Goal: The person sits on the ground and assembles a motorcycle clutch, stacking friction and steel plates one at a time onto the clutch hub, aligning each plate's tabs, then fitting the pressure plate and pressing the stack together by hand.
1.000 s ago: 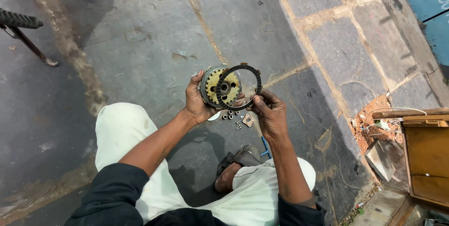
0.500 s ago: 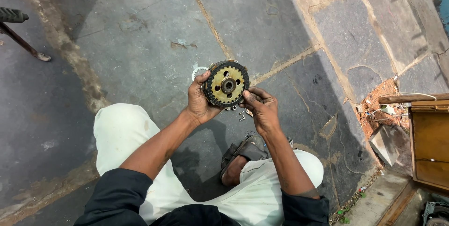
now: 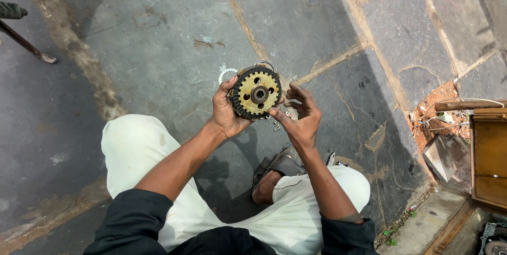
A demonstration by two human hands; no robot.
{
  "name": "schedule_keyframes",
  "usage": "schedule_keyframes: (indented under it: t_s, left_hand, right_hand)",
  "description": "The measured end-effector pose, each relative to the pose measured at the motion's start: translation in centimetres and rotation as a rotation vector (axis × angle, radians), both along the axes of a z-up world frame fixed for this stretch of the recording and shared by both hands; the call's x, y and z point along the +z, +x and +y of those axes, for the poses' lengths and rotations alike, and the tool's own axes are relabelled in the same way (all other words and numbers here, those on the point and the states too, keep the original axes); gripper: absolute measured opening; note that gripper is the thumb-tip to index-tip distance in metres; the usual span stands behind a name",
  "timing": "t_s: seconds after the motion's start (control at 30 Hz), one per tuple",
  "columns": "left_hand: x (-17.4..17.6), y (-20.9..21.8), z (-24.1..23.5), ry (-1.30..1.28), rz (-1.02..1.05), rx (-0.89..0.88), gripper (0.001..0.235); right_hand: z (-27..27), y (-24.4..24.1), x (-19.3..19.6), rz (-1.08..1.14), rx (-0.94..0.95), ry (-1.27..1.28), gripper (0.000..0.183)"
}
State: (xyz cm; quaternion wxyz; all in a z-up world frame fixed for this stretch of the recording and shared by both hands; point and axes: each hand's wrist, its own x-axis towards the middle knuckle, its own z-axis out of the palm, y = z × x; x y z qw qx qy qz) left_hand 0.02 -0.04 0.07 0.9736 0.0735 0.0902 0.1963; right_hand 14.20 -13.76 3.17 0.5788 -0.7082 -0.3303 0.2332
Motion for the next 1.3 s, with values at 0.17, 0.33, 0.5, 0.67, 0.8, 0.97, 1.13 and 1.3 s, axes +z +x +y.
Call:
schedule_keyframes:
  t_s: [0.17,0.33,0.5,0.67,0.8,0.97,1.13,1.3]
  left_hand:
    - [-0.3,0.3,-0.4,0.009,-0.029,-0.015,0.066]
    - [-1.4,0.6,-1.0,0.076,0.000,-0.016,0.066]
    - [-1.2,0.8,-1.1,0.118,-0.037,-0.035,0.066]
    - [-2.0,1.1,-1.2,0.109,-0.036,-0.025,0.066]
    - [-0.8,0.8,-1.1,0.101,-0.056,-0.044,0.067]
    - [-0.1,0.7,-1.1,0.125,-0.093,-0.050,0.063]
    - [-1.2,0.9,-1.3,0.121,-0.077,-0.038,0.059]
    - [-2.1,1.2,-1.9,0.155,-0.045,-0.046,0.062]
  right_hand:
    - [0.6,-1.0,1.5,-0.738,0.196,-0.019,0.126]
    - [0.9,-1.5,0.6,-0.778,0.245,-0.041,0.131]
    - [1.0,-1.5,-0.1,-0.729,0.237,-0.055,0.129]
    - [1.2,-1.6,0.0,-0.749,0.202,-0.063,0.131]
    - [1.1,-1.5,-0.1,-0.738,0.209,-0.064,0.130]
    - [1.1,-1.5,-0.3,-0.744,0.208,-0.065,0.130]
    - [1.2,-1.5,0.3,-0.774,0.215,-0.090,0.131]
    - [1.1,-0.5,1.9,-0.798,0.243,-0.115,0.120]
